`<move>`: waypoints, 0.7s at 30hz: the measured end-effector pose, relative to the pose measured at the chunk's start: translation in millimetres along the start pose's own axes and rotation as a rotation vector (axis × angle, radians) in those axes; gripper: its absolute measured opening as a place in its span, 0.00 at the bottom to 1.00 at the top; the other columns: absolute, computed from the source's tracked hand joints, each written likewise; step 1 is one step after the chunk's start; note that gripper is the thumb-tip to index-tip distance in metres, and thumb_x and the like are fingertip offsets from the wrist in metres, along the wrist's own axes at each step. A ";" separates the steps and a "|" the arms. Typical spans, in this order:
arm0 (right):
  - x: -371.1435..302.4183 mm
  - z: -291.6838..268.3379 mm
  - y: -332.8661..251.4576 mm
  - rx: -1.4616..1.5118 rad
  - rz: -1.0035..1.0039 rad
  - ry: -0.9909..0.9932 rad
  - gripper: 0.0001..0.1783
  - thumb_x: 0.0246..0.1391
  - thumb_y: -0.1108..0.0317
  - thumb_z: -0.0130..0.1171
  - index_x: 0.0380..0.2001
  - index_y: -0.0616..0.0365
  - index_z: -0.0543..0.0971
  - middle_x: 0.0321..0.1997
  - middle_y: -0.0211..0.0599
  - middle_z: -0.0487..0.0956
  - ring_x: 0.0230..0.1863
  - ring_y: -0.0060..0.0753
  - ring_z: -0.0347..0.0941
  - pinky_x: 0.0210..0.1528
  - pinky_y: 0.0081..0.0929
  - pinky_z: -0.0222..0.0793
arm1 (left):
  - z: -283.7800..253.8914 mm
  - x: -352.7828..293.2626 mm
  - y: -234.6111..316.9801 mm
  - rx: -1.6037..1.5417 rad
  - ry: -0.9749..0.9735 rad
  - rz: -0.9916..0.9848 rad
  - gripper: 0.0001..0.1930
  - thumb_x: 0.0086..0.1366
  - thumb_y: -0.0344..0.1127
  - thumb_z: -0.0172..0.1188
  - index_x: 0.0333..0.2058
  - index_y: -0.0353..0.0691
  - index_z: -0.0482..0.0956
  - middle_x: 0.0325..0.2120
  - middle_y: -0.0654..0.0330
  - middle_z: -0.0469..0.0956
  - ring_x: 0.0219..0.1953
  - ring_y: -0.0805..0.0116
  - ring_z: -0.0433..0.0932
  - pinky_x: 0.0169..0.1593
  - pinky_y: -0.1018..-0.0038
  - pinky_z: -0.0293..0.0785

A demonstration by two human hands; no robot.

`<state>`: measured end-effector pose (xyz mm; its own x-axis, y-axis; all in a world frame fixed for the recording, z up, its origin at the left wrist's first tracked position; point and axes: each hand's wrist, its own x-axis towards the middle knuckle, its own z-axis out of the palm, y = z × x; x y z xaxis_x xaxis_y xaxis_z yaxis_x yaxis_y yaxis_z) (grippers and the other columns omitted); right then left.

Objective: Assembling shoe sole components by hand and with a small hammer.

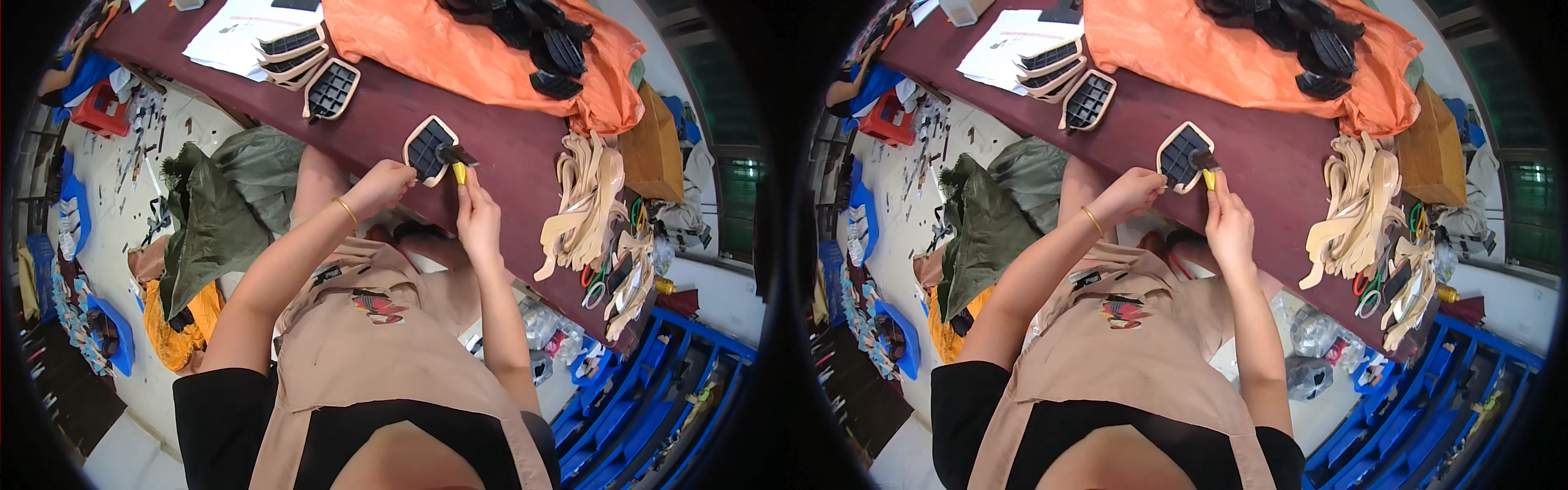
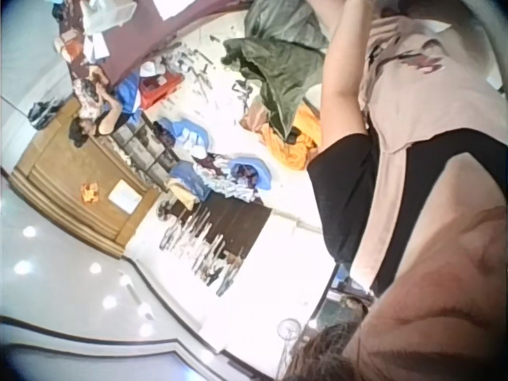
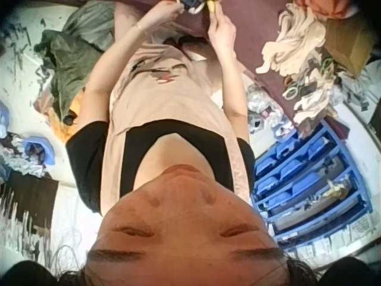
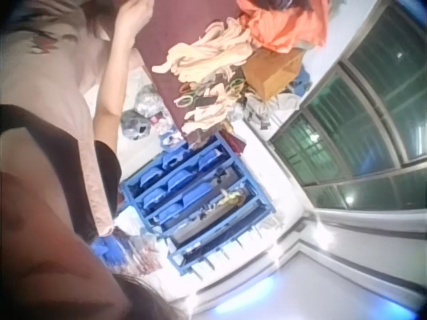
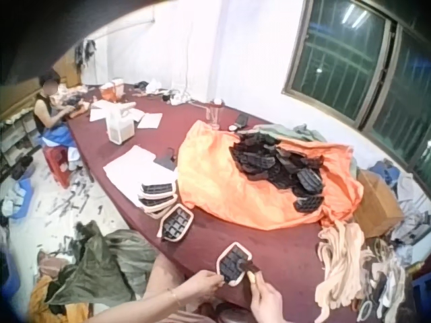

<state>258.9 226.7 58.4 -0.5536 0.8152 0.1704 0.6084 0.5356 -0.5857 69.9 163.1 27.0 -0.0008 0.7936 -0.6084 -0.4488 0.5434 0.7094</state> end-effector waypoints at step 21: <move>38.8 -136.4 207.8 -0.450 0.397 0.579 0.08 0.45 0.68 0.59 0.31 0.57 0.81 0.33 0.47 0.75 0.40 0.50 0.71 0.48 0.39 0.65 | -114.1 -80.1 38.4 0.372 0.784 0.635 0.24 0.68 0.51 0.46 0.16 0.44 0.64 0.12 0.75 0.57 0.15 0.86 0.53 0.19 0.84 0.46</move>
<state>441.4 399.7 51.4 0.0550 0.8809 0.4701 0.9337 0.1214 -0.3368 -49.2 89.1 62.4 -0.7703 0.6353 -0.0548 0.1360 0.2477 0.9593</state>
